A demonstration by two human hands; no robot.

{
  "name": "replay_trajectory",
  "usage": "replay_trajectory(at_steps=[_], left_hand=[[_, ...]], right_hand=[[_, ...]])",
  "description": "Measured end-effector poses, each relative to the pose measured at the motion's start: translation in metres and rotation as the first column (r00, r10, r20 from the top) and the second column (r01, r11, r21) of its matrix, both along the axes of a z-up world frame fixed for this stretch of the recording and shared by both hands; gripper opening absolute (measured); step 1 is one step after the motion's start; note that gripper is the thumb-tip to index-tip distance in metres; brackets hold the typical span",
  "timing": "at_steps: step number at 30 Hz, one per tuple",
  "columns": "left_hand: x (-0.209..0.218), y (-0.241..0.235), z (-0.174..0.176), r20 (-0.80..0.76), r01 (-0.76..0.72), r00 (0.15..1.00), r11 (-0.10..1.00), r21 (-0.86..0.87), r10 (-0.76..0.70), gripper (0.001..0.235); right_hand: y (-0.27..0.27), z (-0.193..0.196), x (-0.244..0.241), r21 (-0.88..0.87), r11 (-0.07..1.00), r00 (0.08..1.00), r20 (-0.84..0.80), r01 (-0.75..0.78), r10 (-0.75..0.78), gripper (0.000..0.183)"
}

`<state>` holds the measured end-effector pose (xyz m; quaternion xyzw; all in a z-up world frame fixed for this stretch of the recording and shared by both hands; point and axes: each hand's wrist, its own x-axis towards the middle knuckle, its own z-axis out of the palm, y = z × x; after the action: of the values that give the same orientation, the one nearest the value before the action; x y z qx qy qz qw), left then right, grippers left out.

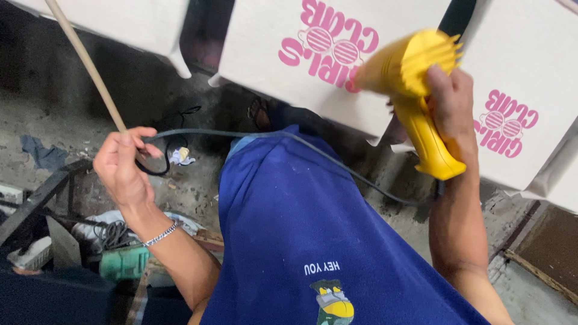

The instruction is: Drying screen-printed designs on tote bags using a handheld heat gun

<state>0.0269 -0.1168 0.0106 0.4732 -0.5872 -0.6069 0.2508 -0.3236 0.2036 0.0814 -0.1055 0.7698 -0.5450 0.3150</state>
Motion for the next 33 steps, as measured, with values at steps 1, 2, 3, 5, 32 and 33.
replay_trajectory(at_steps=[1, 2, 3, 5, 32, 33], left_hand=[[0.001, -0.002, -0.002, 0.01, 0.027, 1.0, 1.0, -0.009, -0.027, 0.032], [0.003, -0.003, -0.005, 0.022, 0.054, 0.998, 0.998, -0.017, -0.054, 0.036], [-0.004, -0.006, 0.0, 0.015, 0.054, 0.998, 0.998, -0.015, -0.053, 0.036], [-0.012, -0.007, 0.011, 0.078, 0.094, 0.993, 0.995, -0.034, -0.091, 0.034], [-0.016, -0.032, -0.001, 0.226, -0.055, 0.972, 0.998, -0.037, 0.062, 0.041], [-0.017, -0.032, -0.001, 0.224, -0.051, 0.973, 0.998, -0.037, 0.058, 0.041]], right_hand=[[0.002, -0.002, 0.002, -0.026, 0.999, 0.998, 0.044, -0.04, 0.041, 0.059], [0.004, -0.005, 0.003, -0.052, 0.995, 0.992, 0.089, -0.08, 0.084, 0.057], [-0.009, -0.005, 0.003, -0.05, 0.996, 0.993, 0.083, -0.08, 0.084, 0.057], [-0.032, -0.006, 0.008, -0.121, 0.992, 0.989, 0.139, -0.03, 0.046, 0.06], [-0.101, -0.001, -0.002, 0.032, 0.973, 0.97, 0.087, -0.23, 0.227, 0.056], [-0.11, -0.002, -0.002, 0.033, 0.974, 0.971, 0.086, -0.226, 0.223, 0.056]])
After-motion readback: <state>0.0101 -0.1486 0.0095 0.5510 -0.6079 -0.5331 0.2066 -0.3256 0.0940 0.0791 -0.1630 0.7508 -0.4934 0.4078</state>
